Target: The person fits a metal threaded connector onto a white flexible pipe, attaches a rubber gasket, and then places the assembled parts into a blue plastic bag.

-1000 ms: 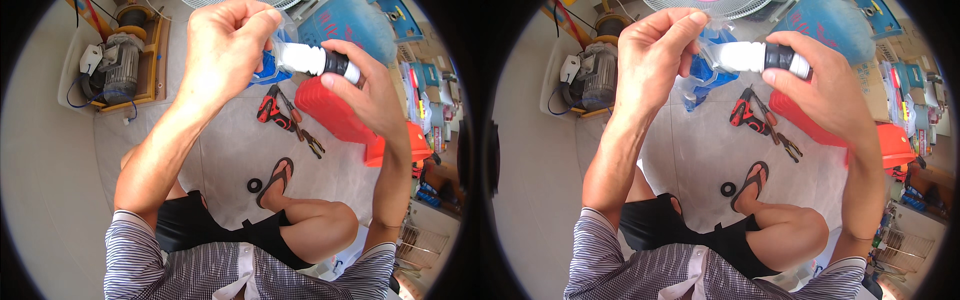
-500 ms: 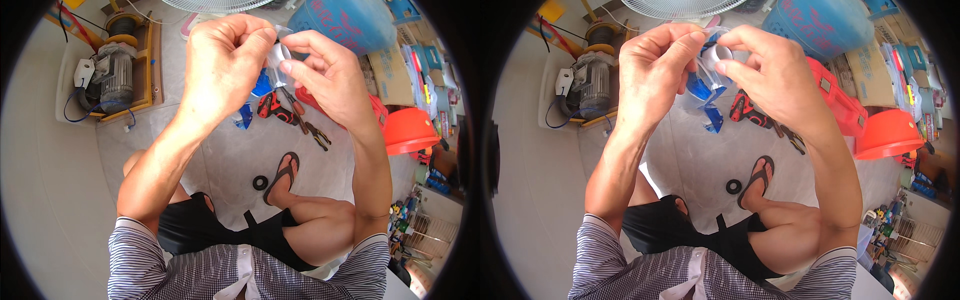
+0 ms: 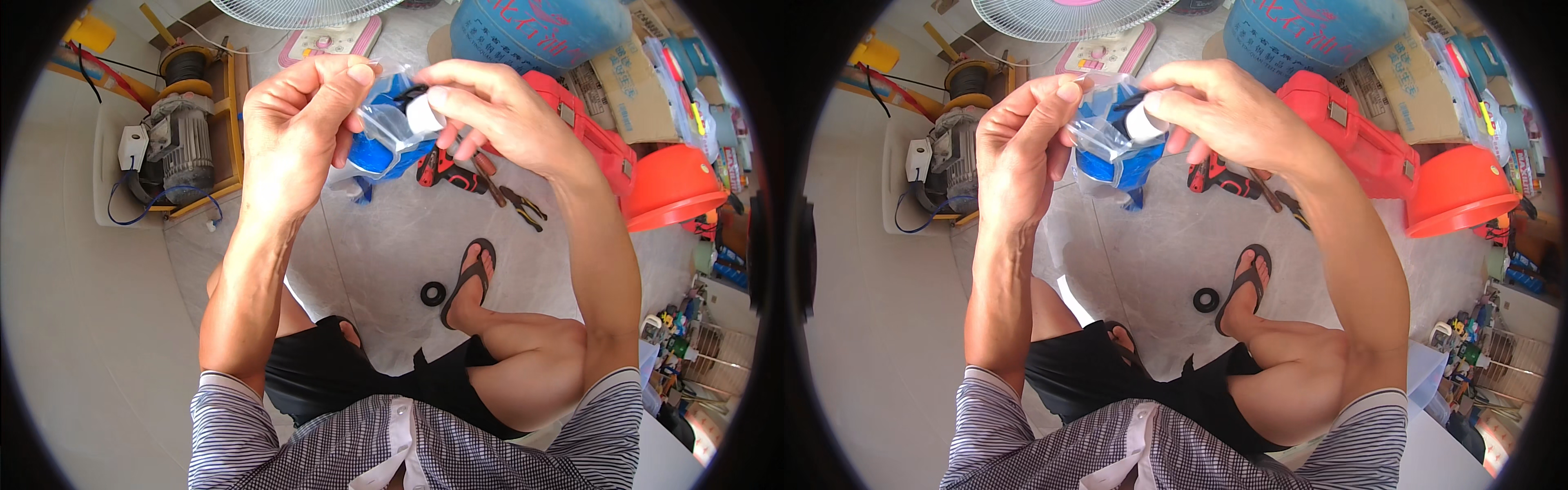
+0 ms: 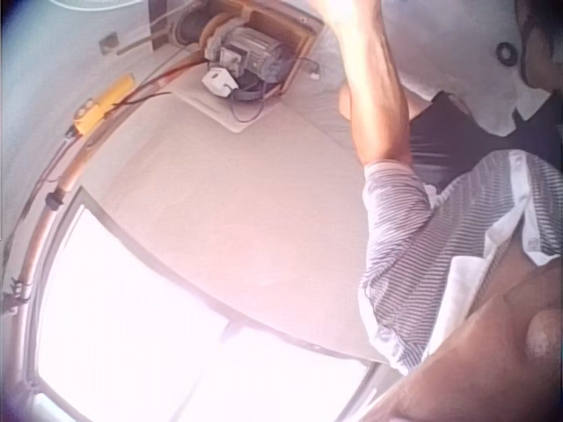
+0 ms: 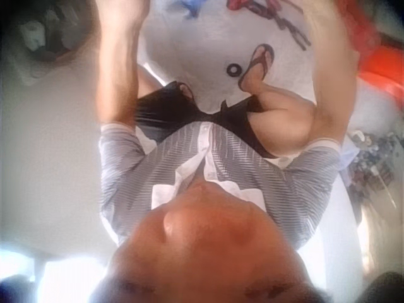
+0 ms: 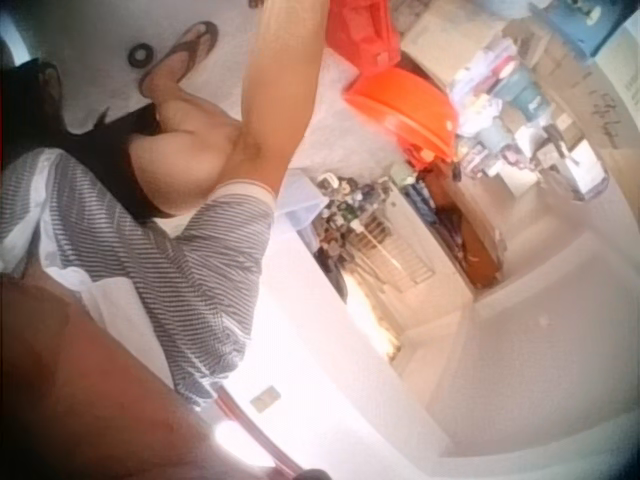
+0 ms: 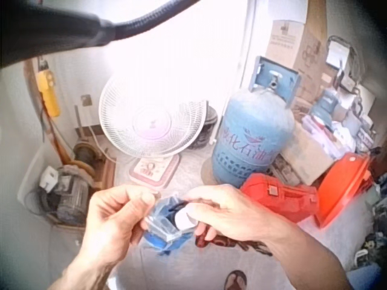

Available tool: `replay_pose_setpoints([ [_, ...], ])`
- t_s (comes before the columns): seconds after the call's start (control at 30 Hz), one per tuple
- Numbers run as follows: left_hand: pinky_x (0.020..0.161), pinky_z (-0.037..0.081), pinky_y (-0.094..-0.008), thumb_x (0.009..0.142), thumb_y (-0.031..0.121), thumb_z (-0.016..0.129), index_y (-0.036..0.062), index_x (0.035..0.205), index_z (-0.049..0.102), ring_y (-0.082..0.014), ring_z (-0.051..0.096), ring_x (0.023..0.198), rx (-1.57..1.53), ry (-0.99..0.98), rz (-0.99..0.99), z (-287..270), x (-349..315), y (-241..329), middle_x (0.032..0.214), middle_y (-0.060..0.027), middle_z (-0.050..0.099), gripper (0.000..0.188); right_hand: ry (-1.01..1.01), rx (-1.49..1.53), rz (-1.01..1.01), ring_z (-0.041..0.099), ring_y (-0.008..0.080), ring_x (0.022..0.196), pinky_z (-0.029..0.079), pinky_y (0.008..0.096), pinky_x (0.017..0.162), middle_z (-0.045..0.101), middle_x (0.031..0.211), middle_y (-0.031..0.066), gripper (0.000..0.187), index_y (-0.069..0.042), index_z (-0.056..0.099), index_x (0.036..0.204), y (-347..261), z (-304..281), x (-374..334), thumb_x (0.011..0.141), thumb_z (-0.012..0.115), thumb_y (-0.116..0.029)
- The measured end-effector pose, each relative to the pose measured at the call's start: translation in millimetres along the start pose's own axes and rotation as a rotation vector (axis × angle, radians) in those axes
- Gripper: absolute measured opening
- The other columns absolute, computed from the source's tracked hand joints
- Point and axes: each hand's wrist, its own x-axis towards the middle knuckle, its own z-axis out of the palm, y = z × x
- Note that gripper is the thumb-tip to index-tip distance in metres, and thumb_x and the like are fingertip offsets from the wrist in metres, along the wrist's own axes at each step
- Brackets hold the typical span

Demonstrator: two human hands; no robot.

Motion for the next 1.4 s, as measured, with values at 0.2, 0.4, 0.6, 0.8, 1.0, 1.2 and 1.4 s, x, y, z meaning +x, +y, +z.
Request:
replay_pose_setpoints([
  [0.2,0.043,0.034,-0.0183,0.097,0.017,0.071,0.0033,0.102,0.077,-0.0024,0.047,0.048,0.084,-0.043,0.006,-8.5,-5.0,-0.7,0.066,0.0029,0.06,0.016,-0.151,0.293,-0.008,0.064,0.0122,0.072,0.054,0.0277,0.063,0.067,0.084,0.0042,0.025,-0.002,0.068,0.101,9.1,9.2,13.3,0.097,0.067,-0.027],
  [0.4,0.045,0.036,-0.0185,0.096,0.016,0.073,0.0026,0.107,0.077,-0.0028,0.048,0.05,0.122,-0.002,0.026,-27.7,2.4,8.0,0.067,0.0025,0.061,0.018,-0.144,0.439,-0.03,0.066,0.013,0.073,0.055,0.0275,0.069,0.066,0.08,0.0035,0.019,-0.005,0.064,0.095,1.7,7.2,10.4,0.101,0.061,-0.023],
  [0.6,0.059,0.044,-0.0216,0.102,0.025,0.061,0.0021,0.113,0.075,-0.0054,0.057,0.062,0.192,-0.011,0.082,-35.8,9.5,-4.7,0.078,0.001,0.068,0.028,-0.104,0.371,-0.168,0.069,0.0151,0.081,0.057,0.0289,0.073,0.068,0.089,0.0058,0.025,-0.004,0.062,0.095,-8.8,11.8,15.9,0.104,0.056,-0.026],
  [0.8,0.106,0.046,-0.0429,0.089,0.012,0.067,0.0001,0.137,0.059,-0.0228,0.059,0.122,0.327,0.0,0.112,-42.1,-24.8,-74.2,0.129,-0.012,0.065,0.051,-0.093,0.43,-0.204,0.07,0.0169,0.089,0.056,0.034,0.085,0.069,0.094,0.0061,0.025,-0.004,0.063,0.1,1.4,1.1,14.8,0.105,0.053,-0.027],
  [1.0,0.106,0.043,-0.0353,0.083,0.021,0.086,0.0023,0.141,0.055,-0.0187,0.058,0.121,-0.036,-0.22,0.14,-8.5,-6.6,-70.8,0.128,-0.0071,0.063,0.068,-0.043,0.569,-0.232,0.071,0.0194,0.084,0.056,0.0332,0.075,0.071,0.088,0.0072,0.028,-0.003,0.067,0.097,5.7,5.1,20.9,0.101,0.06,-0.029],
  [1.2,0.097,0.048,-0.0318,0.093,0.027,0.077,0.0025,0.13,0.062,-0.0141,0.062,0.108,-0.288,-0.167,0.308,-7.0,6.1,-85.4,0.117,-0.0044,0.068,0.047,-0.078,0.719,-0.183,0.071,0.0262,0.088,0.057,0.0364,0.08,0.07,0.098,0.0185,0.027,0.006,0.058,0.118,-4.5,-3.4,17.4,0.105,0.053,-0.017],
  [1.4,0.085,0.05,-0.0285,0.1,0.037,0.061,0.0016,0.123,0.065,-0.0107,0.062,0.092,-0.304,0.069,0.174,6.3,-1.2,-76.2,0.101,-0.0028,0.069,0.043,-0.105,0.513,-0.264,0.067,0.0165,0.076,0.055,0.0286,0.071,0.069,0.085,0.0106,0.022,0.002,0.062,0.105,12.7,-2.3,22.1,0.105,0.056,-0.02],
])
